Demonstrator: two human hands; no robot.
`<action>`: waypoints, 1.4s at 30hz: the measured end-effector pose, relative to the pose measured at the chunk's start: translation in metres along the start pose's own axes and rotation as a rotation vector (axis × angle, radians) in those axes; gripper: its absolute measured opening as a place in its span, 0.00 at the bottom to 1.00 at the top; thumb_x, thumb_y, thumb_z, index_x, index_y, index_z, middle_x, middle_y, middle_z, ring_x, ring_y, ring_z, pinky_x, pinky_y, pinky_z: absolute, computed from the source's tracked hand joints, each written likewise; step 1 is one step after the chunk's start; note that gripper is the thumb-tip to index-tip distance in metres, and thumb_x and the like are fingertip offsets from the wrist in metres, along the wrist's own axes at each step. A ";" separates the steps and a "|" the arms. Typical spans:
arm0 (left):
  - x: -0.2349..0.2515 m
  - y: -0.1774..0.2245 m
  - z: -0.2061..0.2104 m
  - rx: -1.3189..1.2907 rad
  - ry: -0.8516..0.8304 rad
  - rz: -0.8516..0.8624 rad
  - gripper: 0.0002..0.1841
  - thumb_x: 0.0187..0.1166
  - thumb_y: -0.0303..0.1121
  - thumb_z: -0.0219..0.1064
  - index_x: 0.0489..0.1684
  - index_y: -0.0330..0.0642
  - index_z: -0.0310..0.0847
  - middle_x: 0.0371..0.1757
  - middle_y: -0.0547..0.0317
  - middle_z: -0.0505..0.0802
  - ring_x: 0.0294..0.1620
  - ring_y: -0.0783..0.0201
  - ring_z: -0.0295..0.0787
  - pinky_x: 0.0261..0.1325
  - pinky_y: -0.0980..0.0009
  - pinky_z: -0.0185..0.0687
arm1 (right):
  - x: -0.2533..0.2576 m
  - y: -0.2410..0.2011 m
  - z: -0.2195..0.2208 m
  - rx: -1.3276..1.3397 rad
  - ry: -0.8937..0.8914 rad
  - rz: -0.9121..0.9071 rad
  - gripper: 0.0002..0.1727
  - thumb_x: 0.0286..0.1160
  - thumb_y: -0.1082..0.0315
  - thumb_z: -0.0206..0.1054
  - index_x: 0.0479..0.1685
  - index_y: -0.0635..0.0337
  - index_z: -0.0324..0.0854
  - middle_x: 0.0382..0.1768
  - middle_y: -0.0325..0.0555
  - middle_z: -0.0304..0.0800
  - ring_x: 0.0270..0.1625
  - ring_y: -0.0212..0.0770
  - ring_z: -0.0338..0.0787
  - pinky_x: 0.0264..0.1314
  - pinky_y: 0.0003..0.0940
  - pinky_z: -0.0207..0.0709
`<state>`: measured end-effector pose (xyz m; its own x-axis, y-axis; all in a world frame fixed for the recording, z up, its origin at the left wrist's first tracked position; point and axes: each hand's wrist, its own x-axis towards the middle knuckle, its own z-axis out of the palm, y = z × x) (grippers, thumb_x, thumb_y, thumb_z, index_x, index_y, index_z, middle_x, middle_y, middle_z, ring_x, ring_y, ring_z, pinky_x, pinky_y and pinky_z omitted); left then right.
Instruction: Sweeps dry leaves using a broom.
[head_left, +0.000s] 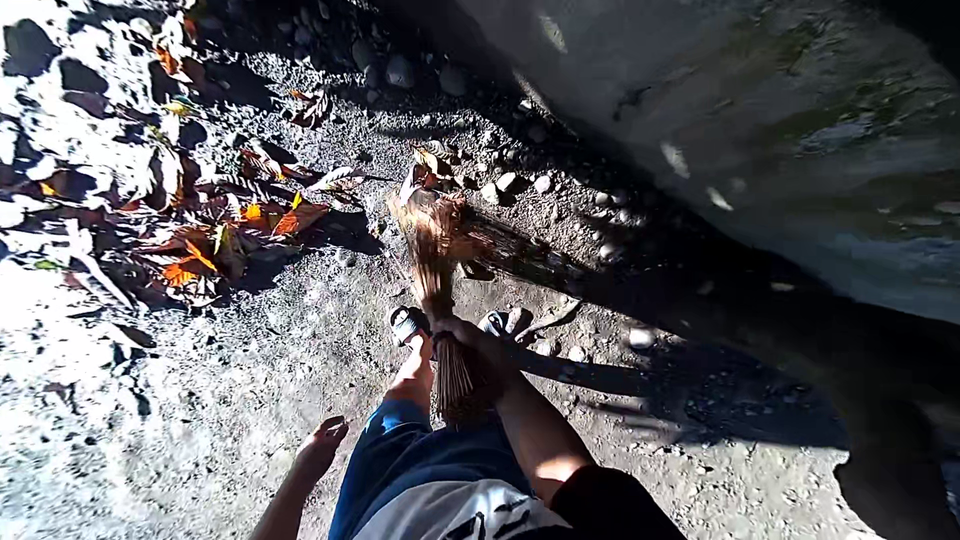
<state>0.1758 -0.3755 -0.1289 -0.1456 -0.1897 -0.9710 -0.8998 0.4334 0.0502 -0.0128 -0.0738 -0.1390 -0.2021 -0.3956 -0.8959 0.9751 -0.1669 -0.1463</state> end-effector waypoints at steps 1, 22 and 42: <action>-0.001 -0.002 -0.005 -0.016 0.003 -0.004 0.24 0.93 0.39 0.57 0.84 0.38 0.68 0.74 0.33 0.83 0.72 0.38 0.82 0.72 0.42 0.75 | 0.003 -0.002 0.013 -0.052 -0.036 0.011 0.09 0.86 0.69 0.54 0.56 0.62 0.72 0.26 0.42 0.82 0.24 0.34 0.85 0.29 0.30 0.83; 0.013 -0.049 -0.050 -0.277 0.010 0.018 0.23 0.92 0.37 0.58 0.82 0.36 0.71 0.72 0.34 0.85 0.70 0.40 0.85 0.73 0.44 0.76 | 0.096 -0.006 0.137 -0.272 -0.144 0.114 0.08 0.85 0.67 0.55 0.54 0.60 0.73 0.25 0.43 0.82 0.25 0.37 0.85 0.29 0.32 0.83; 0.012 -0.076 -0.044 -0.589 0.016 -0.135 0.22 0.93 0.35 0.56 0.82 0.35 0.70 0.75 0.33 0.82 0.71 0.42 0.83 0.69 0.46 0.76 | 0.108 -0.083 0.170 -0.470 0.049 0.048 0.14 0.87 0.68 0.54 0.66 0.62 0.66 0.28 0.45 0.83 0.25 0.38 0.85 0.31 0.33 0.84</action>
<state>0.2248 -0.4496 -0.1339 -0.0166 -0.2244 -0.9744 -0.9865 -0.1550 0.0525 -0.1316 -0.2563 -0.1527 -0.1620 -0.3480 -0.9234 0.9214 0.2817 -0.2678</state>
